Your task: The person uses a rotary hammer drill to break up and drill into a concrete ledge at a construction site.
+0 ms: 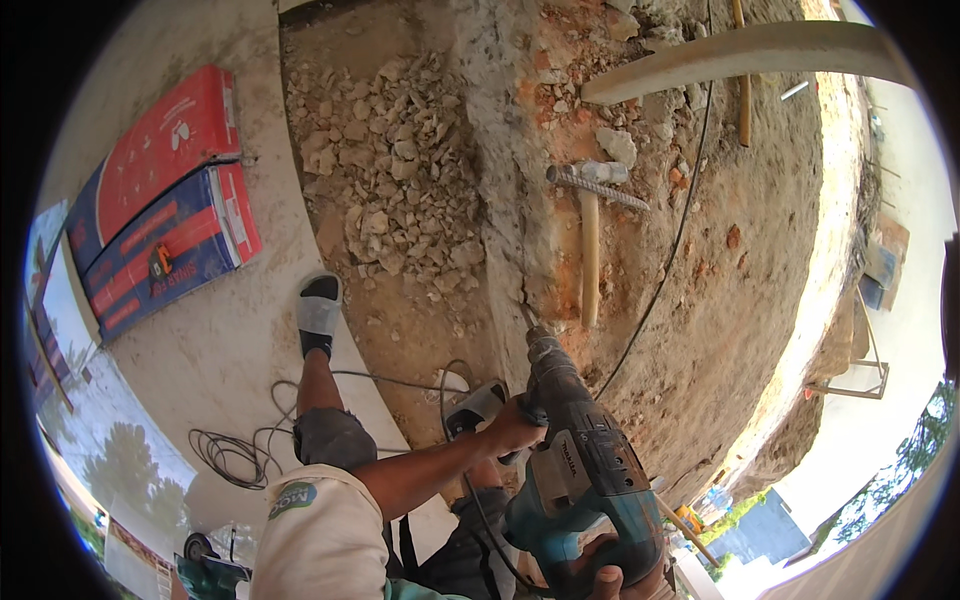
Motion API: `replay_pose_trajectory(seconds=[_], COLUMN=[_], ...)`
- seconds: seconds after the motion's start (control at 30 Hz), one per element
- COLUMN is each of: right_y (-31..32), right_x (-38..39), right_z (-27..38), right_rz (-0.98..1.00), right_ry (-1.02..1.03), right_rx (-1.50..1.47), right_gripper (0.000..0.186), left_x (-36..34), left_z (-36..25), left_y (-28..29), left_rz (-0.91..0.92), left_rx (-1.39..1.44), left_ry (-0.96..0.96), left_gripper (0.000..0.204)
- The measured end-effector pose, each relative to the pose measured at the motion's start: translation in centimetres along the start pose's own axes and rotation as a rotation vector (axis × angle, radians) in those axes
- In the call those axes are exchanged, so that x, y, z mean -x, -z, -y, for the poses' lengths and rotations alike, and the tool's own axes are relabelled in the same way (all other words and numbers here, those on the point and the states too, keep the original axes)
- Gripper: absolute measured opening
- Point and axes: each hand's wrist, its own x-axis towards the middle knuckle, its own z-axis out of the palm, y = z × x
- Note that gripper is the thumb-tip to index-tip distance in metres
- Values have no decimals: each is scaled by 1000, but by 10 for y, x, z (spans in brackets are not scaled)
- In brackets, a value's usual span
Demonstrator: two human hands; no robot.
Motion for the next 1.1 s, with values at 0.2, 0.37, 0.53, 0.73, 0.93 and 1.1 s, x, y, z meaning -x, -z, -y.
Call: replay_pose_trajectory(seconds=[0.2,0.37,0.53,0.73,0.93,1.1], right_y=[12,11,-5,4,11,27], right_x=[-14,11,29,7,0,10], right_z=[-21,-48,-52,-37,-62,-81], right_rz=[-59,85,97,-31,-51,166], right_ry=[-60,-71,-188,-168,-56,-91], right_rx=[-56,49,-47,-177,-143,-50], right_gripper=[57,48,51,51,48,60], left_x=[-13,-12,-7,-31,-27,-35], left_z=[10,26,26,62,47,69], left_y=[-6,4,14,3,0,10], left_rz=[-97,-80,-131,-100,-194,-132], left_rx=[-50,117,164,-1,-34,-30], left_ry=[-185,-125,-271,-293,-254,-317], left_gripper=[10,25,28,17,11,14])
